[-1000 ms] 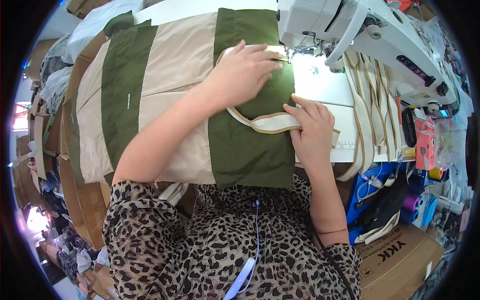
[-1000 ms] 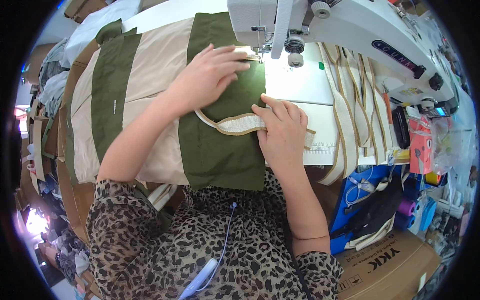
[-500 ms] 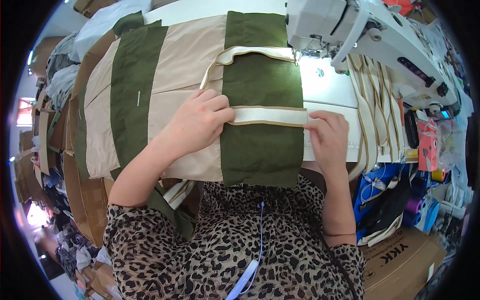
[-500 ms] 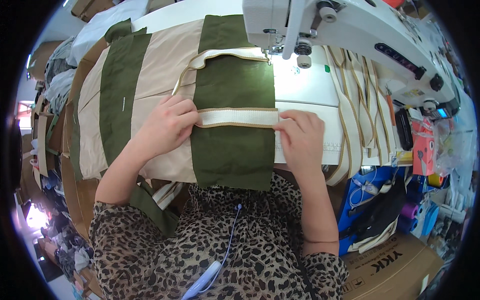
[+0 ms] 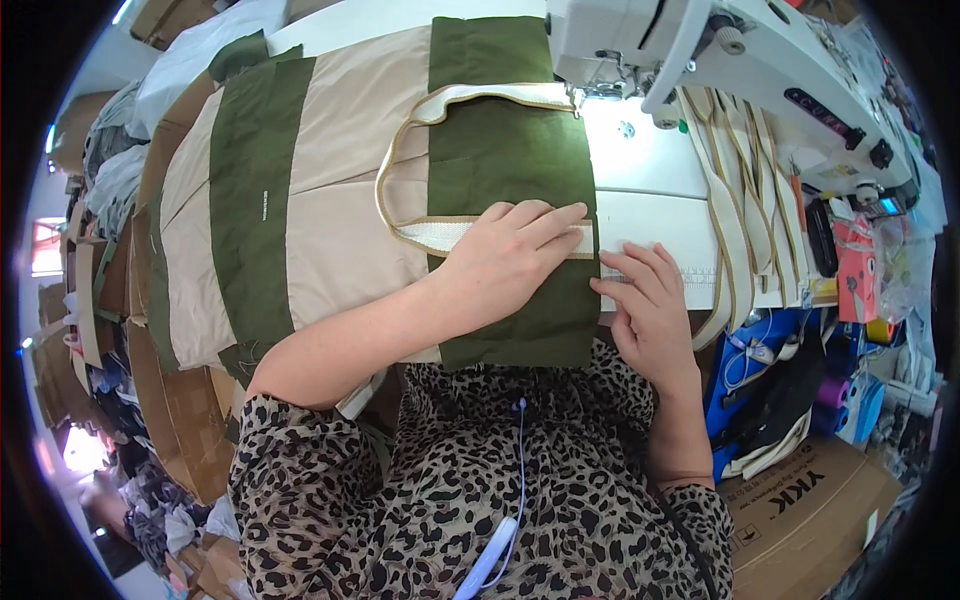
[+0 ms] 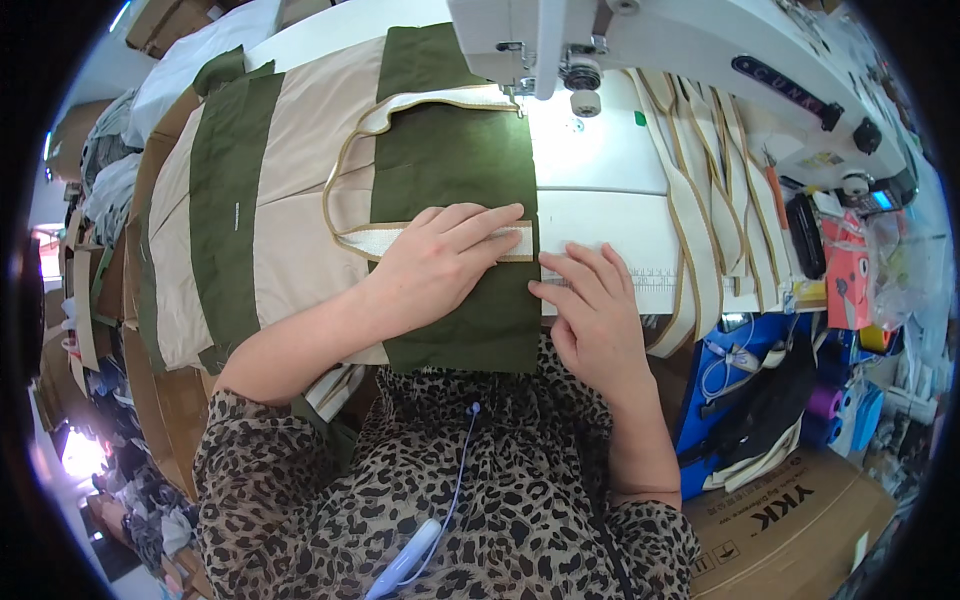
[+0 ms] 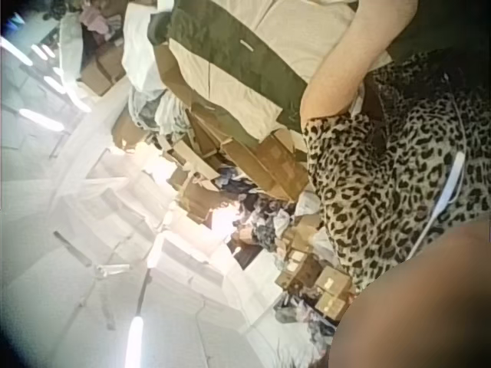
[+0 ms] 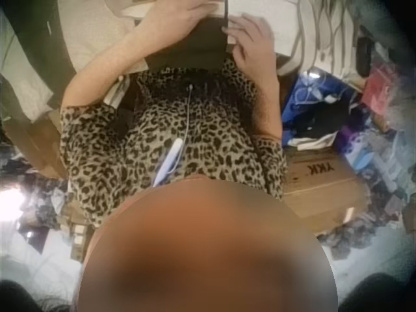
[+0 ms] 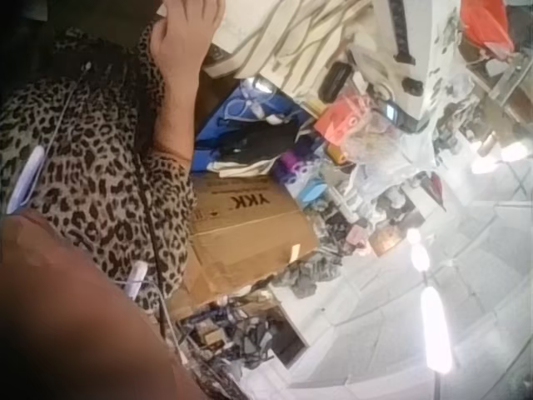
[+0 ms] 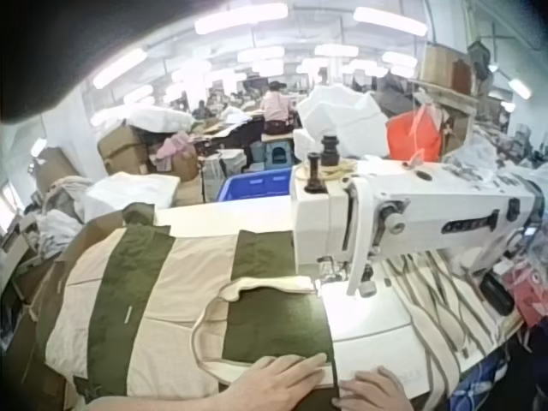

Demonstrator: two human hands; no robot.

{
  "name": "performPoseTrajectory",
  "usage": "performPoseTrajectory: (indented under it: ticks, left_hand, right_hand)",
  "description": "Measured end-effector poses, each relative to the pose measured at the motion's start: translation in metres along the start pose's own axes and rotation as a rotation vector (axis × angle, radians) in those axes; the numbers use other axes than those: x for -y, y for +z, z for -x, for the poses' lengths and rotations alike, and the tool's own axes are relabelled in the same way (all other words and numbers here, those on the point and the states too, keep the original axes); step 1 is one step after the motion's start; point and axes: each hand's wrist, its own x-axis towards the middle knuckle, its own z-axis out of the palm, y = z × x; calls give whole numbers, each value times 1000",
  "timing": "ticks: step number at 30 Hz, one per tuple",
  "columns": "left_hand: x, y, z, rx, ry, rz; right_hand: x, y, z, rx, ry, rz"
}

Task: Sewing fabric handles onto tote bags using an industrial sewing machine.

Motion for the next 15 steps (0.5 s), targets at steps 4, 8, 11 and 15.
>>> performPoseTrajectory:
  ticks: [4,8,11,15]
  left_hand:
    - [-5,4,-4,-51,-14,-28]
    - [-4,10,-8,-82,-12,-32]
    - [-4,11,-7,-99,-15,0]
    - [-5,12,-5,-98,-51,21]
  right_hand:
    - [3,-4,6,91,-1,41]
    - [0,1,9,78,-25,91]
    - [-3,5,11,54,-28,93]
    - [1,9,10,18,-24,132]
